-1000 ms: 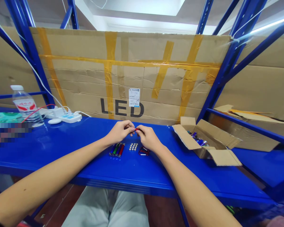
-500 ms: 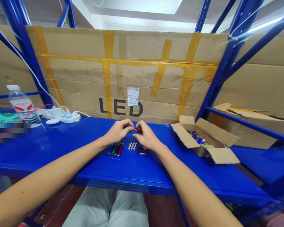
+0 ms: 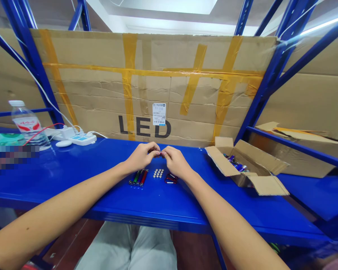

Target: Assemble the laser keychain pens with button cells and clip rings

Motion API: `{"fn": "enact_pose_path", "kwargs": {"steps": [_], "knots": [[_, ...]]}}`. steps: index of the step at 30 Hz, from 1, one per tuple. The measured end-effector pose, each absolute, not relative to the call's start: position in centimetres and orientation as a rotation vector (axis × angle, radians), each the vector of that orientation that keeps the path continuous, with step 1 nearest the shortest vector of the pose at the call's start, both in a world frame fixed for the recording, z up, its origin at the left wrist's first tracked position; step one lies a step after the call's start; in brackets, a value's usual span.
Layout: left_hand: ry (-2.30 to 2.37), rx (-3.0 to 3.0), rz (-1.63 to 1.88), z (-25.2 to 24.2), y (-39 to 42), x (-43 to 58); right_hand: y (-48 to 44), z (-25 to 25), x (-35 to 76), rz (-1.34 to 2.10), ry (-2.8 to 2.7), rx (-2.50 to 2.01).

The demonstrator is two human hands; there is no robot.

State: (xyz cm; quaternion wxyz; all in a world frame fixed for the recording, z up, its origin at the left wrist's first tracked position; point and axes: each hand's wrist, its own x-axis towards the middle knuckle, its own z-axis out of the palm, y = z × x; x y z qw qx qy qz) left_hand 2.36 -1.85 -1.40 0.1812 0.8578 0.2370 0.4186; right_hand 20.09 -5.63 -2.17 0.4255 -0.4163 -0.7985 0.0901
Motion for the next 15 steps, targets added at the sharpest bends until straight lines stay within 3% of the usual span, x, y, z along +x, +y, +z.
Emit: {"fn": "enact_pose_path", "kwargs": {"steps": [15], "knots": [[0.681,2.662,1.119,-1.23,-1.76,2.02,-5.92,-1.78,20.56,0.389,-1.956,-1.026]]}}
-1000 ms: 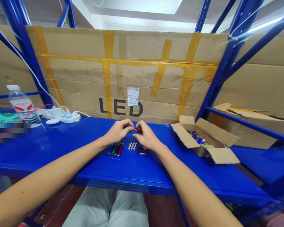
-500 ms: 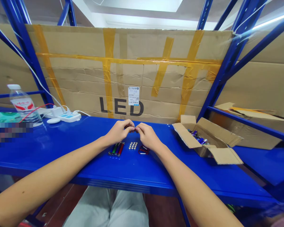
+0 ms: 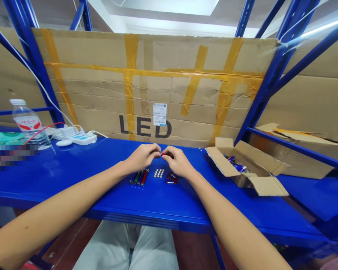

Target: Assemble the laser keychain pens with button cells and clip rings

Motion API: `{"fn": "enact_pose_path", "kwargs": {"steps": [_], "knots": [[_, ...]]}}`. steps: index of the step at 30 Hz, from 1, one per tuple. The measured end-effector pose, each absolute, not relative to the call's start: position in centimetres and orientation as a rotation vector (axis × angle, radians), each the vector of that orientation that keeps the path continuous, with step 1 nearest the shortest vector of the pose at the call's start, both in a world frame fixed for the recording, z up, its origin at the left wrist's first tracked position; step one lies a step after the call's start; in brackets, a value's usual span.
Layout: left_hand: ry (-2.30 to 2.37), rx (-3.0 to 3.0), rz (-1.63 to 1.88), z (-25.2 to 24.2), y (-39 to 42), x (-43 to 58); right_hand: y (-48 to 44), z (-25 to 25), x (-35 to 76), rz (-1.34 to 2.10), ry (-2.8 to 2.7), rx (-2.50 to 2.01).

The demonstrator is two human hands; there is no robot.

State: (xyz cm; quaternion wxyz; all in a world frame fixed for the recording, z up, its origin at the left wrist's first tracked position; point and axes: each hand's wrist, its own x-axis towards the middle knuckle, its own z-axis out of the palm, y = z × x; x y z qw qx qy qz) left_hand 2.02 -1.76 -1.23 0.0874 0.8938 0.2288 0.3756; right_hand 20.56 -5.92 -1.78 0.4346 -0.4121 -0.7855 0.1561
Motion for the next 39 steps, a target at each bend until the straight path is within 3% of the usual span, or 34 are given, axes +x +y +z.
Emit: {"fn": "enact_pose_path", "kwargs": {"steps": [39], "knots": [[0.737,2.516,1.020,-1.6,-1.5,2.1,-4.9,-1.6,21.7,0.650,-1.996,-1.140]]}}
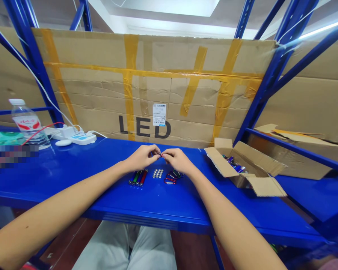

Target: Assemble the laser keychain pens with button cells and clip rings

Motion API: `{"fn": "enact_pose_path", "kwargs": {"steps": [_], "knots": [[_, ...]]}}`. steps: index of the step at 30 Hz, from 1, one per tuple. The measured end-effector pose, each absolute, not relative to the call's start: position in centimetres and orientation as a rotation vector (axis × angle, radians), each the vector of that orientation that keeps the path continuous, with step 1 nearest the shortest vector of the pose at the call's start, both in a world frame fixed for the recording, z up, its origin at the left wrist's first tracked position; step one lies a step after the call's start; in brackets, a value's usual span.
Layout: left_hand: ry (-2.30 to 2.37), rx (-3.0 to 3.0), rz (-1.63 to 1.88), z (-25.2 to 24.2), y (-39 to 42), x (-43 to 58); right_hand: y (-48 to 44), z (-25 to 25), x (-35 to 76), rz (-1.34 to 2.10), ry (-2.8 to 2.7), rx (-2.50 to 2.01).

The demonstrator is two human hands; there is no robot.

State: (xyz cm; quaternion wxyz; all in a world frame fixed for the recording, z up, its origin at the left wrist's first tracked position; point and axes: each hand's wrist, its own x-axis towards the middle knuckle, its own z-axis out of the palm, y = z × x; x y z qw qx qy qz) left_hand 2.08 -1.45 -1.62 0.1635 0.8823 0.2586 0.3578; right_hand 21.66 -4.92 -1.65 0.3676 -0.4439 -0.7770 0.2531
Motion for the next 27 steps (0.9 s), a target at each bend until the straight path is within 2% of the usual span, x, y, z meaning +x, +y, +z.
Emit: {"fn": "enact_pose_path", "kwargs": {"steps": [7,12,18,22,27], "knots": [[0.743,2.394,1.057,-1.2,-1.5,2.2,-5.1,-0.6,22.0,0.892,-1.793,-1.116],[0.770,2.120,1.277,-0.6,-0.5,1.7,-5.6,0.6,23.4,0.529,-1.718,-1.276],[0.533,1.380,1.469,0.6,0.4,1.1,-8.1,2.1,23.0,0.877,-2.332,-1.344],[0.484,1.012,1.392,1.2,0.3,0.8,-8.4,1.5,22.4,0.880,-2.458,-1.486],[0.497,0.929,1.203,1.1,0.6,0.7,-8.1,0.8,22.3,0.869,-2.471,-1.534]]}}
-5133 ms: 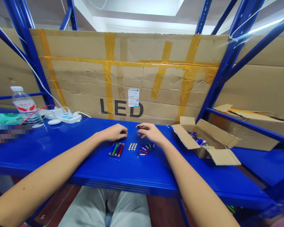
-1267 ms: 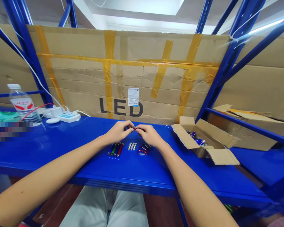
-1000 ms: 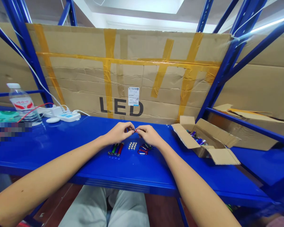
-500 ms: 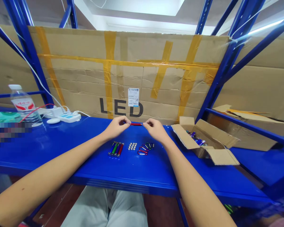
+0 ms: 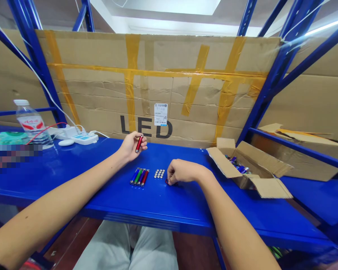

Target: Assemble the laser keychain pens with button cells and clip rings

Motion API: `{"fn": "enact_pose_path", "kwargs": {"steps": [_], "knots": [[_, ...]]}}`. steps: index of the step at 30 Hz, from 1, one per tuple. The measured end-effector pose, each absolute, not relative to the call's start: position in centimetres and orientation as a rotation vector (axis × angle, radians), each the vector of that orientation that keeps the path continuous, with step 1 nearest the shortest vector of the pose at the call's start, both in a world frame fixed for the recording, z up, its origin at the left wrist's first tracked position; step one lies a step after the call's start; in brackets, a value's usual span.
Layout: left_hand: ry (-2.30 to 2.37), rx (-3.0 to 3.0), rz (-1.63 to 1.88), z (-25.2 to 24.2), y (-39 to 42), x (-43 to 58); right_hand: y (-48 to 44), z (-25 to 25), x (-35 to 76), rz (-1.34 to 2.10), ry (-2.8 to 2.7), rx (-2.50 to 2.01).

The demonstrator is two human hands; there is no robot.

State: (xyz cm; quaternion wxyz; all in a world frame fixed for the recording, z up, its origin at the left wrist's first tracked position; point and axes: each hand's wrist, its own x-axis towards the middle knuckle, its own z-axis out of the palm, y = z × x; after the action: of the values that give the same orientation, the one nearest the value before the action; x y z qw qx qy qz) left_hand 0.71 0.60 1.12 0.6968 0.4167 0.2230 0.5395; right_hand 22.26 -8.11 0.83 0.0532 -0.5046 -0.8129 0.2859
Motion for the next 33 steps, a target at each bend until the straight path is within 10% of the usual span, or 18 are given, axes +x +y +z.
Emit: {"fn": "enact_pose_path", "kwargs": {"steps": [33], "knots": [[0.772,2.266,1.079,-0.9,-1.9,2.5,-5.8,-1.1,21.4,1.120,-1.768,-0.964]]}}
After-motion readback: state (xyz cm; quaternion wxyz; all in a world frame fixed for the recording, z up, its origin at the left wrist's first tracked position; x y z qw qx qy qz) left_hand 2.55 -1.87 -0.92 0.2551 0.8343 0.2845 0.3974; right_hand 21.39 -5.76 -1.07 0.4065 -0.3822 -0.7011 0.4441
